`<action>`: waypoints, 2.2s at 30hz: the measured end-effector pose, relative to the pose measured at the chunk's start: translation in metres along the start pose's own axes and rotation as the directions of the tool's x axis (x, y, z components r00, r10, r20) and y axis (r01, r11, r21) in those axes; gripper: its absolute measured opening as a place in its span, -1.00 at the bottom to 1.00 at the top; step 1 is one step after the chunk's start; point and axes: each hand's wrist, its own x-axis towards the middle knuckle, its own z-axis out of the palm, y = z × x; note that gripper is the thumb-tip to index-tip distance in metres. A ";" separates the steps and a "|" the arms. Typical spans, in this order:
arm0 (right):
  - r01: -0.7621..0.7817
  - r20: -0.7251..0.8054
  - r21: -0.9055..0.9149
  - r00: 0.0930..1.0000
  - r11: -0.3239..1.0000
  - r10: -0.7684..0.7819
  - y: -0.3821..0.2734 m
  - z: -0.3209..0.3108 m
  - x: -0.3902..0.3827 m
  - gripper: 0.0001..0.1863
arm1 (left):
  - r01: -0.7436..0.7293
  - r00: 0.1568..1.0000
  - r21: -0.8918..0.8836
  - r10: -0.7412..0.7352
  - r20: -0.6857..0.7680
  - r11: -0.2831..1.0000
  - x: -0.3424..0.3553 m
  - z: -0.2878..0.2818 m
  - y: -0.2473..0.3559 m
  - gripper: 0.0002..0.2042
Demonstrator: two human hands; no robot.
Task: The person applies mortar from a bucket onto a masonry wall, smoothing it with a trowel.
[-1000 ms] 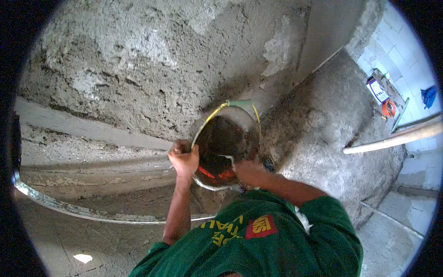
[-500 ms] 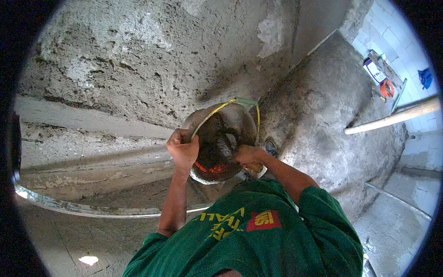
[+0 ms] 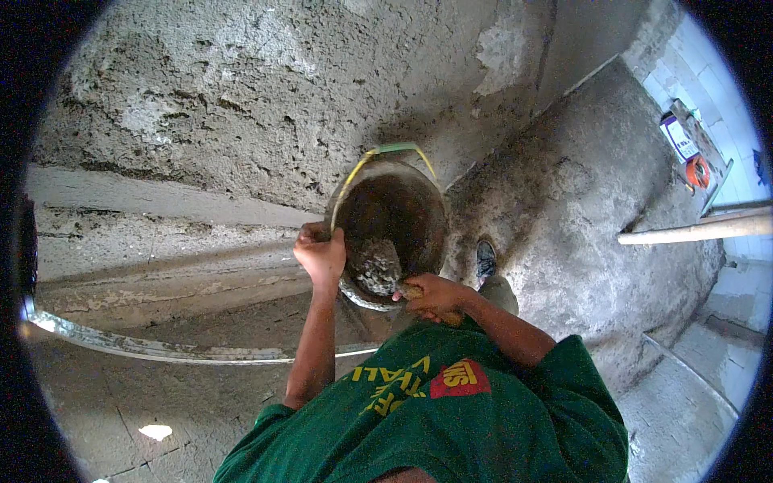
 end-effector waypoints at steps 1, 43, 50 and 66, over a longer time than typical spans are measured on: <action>-0.002 -0.001 -0.005 1.000 1.000 0.002 -0.001 -0.005 0.000 -0.59 | 0.090 0.995 -0.111 -0.093 -0.029 0.990 0.002 0.000 -0.006 -0.86; 0.513 -0.445 -0.256 0.690 0.819 -0.571 -0.042 -0.140 -0.005 -0.68 | 0.435 0.895 0.257 -0.382 -0.231 0.863 -0.051 -0.009 -0.028 -0.81; -0.213 -0.114 -0.716 0.975 0.665 0.191 0.037 -0.131 0.019 -0.69 | 0.172 0.980 0.295 -0.195 0.050 0.940 -0.046 0.019 -0.045 -0.75; -0.398 -0.498 -0.864 0.765 0.309 -0.408 -0.013 -0.016 0.050 -0.83 | -0.203 0.894 -0.311 0.305 0.328 0.928 0.036 0.010 0.015 -0.80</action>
